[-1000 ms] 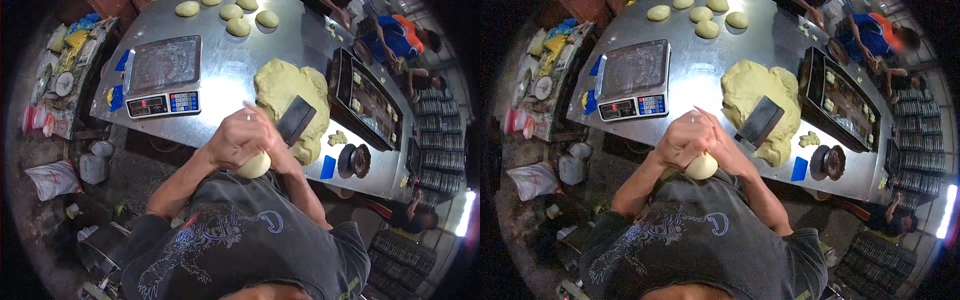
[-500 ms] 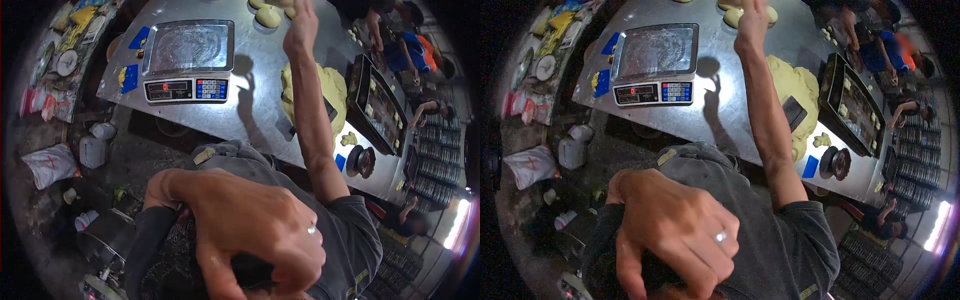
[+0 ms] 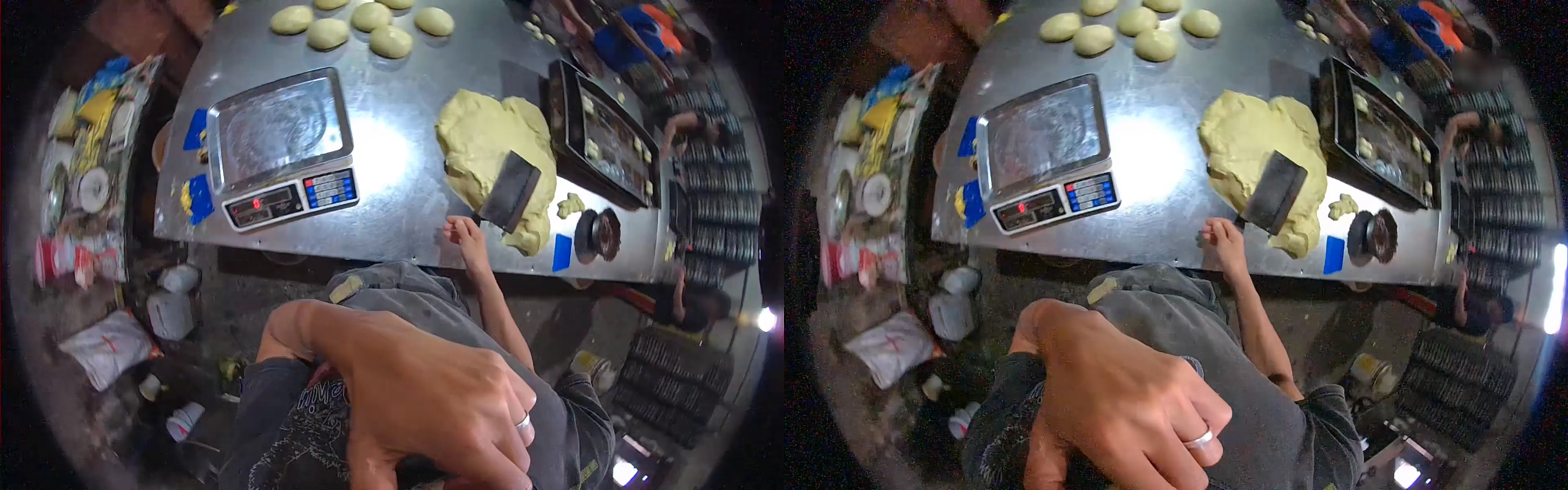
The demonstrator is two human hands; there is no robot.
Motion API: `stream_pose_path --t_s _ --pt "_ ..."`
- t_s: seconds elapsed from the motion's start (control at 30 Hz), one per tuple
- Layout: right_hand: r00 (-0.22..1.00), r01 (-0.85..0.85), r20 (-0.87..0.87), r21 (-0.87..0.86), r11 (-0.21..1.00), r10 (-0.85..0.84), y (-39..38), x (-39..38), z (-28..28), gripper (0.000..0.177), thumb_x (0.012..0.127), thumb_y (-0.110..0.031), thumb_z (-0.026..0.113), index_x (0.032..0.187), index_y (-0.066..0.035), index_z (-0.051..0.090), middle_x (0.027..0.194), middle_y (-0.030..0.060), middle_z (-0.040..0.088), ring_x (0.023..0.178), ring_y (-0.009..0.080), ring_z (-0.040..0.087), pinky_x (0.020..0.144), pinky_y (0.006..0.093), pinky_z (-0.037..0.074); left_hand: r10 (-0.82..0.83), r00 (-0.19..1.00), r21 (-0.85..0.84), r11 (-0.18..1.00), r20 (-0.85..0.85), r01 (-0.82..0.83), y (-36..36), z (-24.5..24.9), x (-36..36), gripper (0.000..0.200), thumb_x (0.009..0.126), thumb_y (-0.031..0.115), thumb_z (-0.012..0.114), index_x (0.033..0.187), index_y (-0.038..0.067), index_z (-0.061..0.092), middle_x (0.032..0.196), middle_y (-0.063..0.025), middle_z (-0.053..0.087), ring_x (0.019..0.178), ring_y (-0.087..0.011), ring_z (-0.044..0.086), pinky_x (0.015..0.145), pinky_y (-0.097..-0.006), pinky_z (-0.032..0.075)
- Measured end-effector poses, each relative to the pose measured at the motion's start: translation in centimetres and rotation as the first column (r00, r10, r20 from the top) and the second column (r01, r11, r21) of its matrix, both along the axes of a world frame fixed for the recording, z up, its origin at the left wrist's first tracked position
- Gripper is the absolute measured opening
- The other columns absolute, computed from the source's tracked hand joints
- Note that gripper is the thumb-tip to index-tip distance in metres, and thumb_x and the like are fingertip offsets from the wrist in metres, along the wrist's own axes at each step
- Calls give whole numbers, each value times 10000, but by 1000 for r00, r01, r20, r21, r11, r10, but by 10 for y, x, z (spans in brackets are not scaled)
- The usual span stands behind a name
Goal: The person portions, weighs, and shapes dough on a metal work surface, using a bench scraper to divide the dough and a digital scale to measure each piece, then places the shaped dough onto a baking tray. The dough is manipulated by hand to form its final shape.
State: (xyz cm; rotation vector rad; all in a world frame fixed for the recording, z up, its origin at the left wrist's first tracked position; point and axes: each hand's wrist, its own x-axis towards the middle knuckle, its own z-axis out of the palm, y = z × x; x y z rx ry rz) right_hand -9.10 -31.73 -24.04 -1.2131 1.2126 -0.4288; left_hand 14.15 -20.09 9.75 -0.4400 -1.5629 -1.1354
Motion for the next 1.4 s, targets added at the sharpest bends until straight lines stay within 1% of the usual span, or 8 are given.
stream_pose_path --t_s 0.33,0.47,0.73,0.83,1.07,1.2,1.27,1.4 --pt "969 245 54 -208 947 -239 -91 -76 7 273 1069 -263 537 1157 -31 650 949 24 675 868 93 618 774 247 485 -305 952 21 952 13 304 -36 -12 -66 427 794 472 672 803 85 494 738 -26 521 714 -262 590 686 -398 443" --pt "863 404 24 -631 662 -504 -153 -93 -14 308 969 -311 690 964 -8 632 842 60 647 773 164 586 718 300 474 -243 970 41 969 -26 244 -37 -9 -121 585 912 610 507 707 65 455 733 -79 438 652 -260 500 610 -386 374" --pt "927 131 -282 -372 919 -246 -202 -126 -30 603 784 -514 845 935 17 602 804 89 611 739 232 619 693 364 521 -237 971 178 957 17 230 -63 -1 -212 521 945 516 474 701 56 452 737 -80 447 656 -250 506 613 -381 379" --pt "870 -53 -445 -513 857 -213 -187 -118 -22 664 763 -452 849 1124 28 564 1135 207 560 1104 348 544 965 450 431 -266 964 190 947 20 258 -75 -5 -250 473 971 453 474 717 56 510 744 -78 458 647 -248 509 607 -373 374" --pt "971 64 -60 -870 489 -233 -128 -103 -38 546 787 -99 749 1240 15 466 1103 236 497 1038 417 508 911 485 437 233 923 8 969 307 -247 -123 -21 -329 276 1008 251 521 864 73 675 840 -47 603 697 -209 573 668 -333 436" --pt "956 -46 259 -334 941 139 -135 -143 -12 673 769 -120 755 1377 3 495 1025 174 696 934 270 668 848 400 528 609 725 128 730 321 -671 -150 -40 -326 161 912 172 596 841 93 716 773 -19 661 680 -166 593 688 -308 462" --pt "977 -44 203 -106 993 65 -158 -195 -3 535 776 -172 773 1251 22 623 1092 156 717 963 217 674 874 373 534 689 558 199 533 463 -823 -170 -54 -315 150 755 38 612 861 92 704 736 -51 654 680 -187 611 665 -297 468" --pt "841 509 218 -8 861 -495 -172 -318 20 356 901 -250 742 1099 43 700 1008 101 735 885 185 681 812 344 540 353 252 132 332 901 -934 -244 -184 -344 222 991 173 603 1180 67 654 926 -112 671 856 -171 638 788 -312 511"
